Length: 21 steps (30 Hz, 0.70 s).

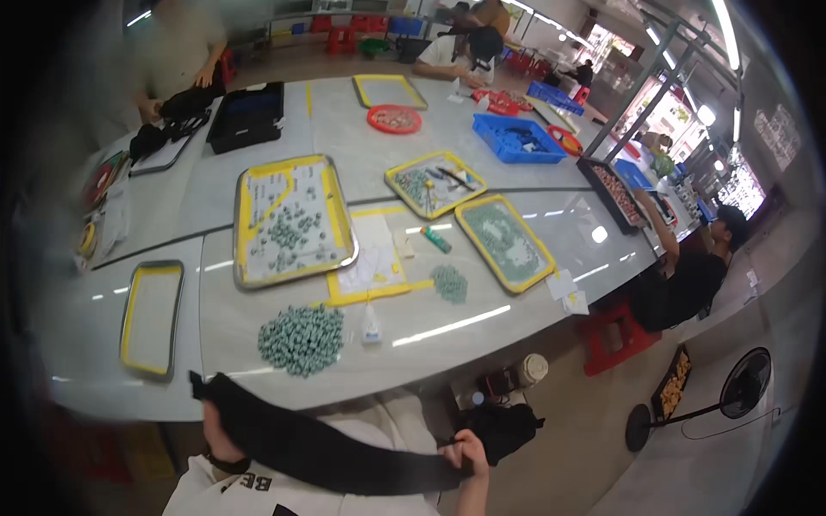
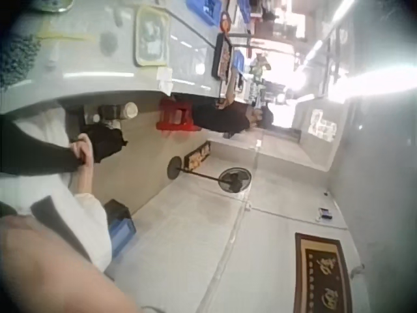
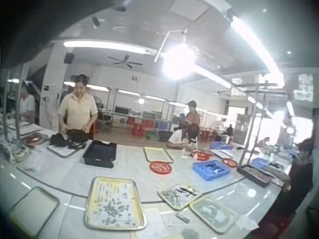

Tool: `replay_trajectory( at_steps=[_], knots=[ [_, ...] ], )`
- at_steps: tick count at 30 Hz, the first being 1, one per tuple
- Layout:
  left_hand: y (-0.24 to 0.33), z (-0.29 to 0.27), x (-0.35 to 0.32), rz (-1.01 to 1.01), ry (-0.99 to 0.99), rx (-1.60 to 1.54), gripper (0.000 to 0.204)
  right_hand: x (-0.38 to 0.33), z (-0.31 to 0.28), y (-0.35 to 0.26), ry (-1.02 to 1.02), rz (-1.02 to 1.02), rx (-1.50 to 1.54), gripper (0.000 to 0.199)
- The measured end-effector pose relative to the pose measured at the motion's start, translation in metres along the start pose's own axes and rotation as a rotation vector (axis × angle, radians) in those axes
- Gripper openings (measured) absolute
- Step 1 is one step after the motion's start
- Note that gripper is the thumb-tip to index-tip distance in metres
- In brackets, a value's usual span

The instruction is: The person assembles small pieces by hand using glue from a bottle, puts a black wrist brace onto their hand, and resumes gluing the small pieces together.

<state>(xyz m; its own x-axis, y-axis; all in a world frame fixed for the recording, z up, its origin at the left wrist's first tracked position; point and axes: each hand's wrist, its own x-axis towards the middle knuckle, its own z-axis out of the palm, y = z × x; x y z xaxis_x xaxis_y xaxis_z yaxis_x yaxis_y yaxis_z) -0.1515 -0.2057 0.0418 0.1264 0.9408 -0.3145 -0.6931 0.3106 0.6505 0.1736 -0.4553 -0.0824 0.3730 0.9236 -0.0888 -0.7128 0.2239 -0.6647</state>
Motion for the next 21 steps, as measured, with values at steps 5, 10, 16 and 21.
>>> replay_trajectory(
  at_steps=[5,10,16,21],
  knots=[
    [-0.065,0.015,-0.024,-0.435,-0.847,0.614,0.013,-0.058,-0.102,0.011,0.746,-0.021,-1.297,0.018],
    [-0.137,0.029,-0.033,-0.548,-1.017,0.558,0.031,-0.001,0.057,-0.008,0.431,-0.33,-1.112,0.02],
    [-0.163,0.048,-0.018,-0.657,-1.24,0.732,0.034,0.088,0.064,0.027,0.175,-0.02,-1.13,0.022],
    [-0.171,0.03,-0.005,-0.211,-1.151,0.949,0.033,0.101,0.093,0.054,-0.022,-0.083,-1.513,0.019]
  ],
)
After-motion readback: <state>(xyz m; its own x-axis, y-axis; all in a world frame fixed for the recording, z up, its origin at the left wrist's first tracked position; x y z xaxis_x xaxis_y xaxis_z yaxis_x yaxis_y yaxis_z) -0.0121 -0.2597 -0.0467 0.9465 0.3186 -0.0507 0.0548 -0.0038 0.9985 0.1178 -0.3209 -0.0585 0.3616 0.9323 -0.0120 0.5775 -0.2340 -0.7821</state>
